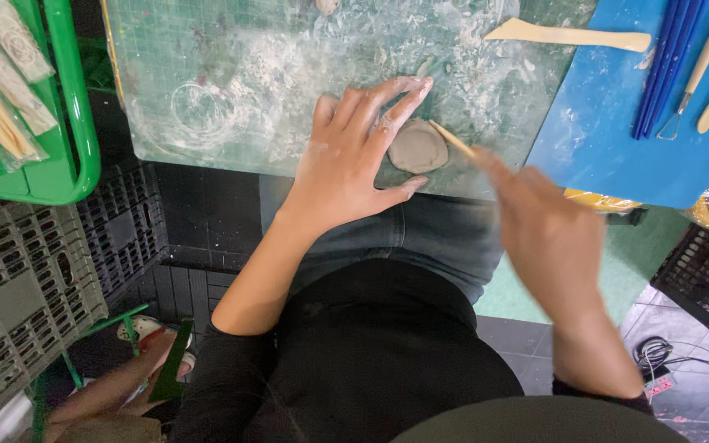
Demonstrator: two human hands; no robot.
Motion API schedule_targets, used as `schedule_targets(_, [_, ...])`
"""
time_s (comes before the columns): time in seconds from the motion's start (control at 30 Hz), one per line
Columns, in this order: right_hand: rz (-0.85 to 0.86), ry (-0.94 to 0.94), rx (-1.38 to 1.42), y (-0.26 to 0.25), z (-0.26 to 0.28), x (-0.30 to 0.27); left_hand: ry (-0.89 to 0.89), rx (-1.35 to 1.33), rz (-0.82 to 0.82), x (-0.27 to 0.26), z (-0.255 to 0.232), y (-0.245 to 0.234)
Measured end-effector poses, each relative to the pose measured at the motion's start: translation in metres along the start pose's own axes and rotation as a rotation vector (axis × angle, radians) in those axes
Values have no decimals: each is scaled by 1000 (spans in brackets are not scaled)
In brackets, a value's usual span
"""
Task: The person shapes a small piece of clay into a cup-like form by hand and smooths the edges using a wooden tool.
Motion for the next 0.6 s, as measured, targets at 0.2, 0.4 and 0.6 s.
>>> schedule_targets(0.2, [-31,-191,127,-10,-24,39,-2,5,-7,0,1,0])
schedule_targets(0.4, [42,-322,-70,-14,-30,62,-10,5,5,-2,2,2])
schedule_targets(0.6, [17,-434,-54,-11,-42,84,-16,-9,5,-2,5,3])
Point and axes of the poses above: each hand's wrist, its own x-axis towards the middle knuckle, its own y-axis out of the palm, z = x × y, the point moved 1 cm from there along x, towards the middle knuckle, and after that the axes turned 9 degrees about -x, right-handed, at the moved point
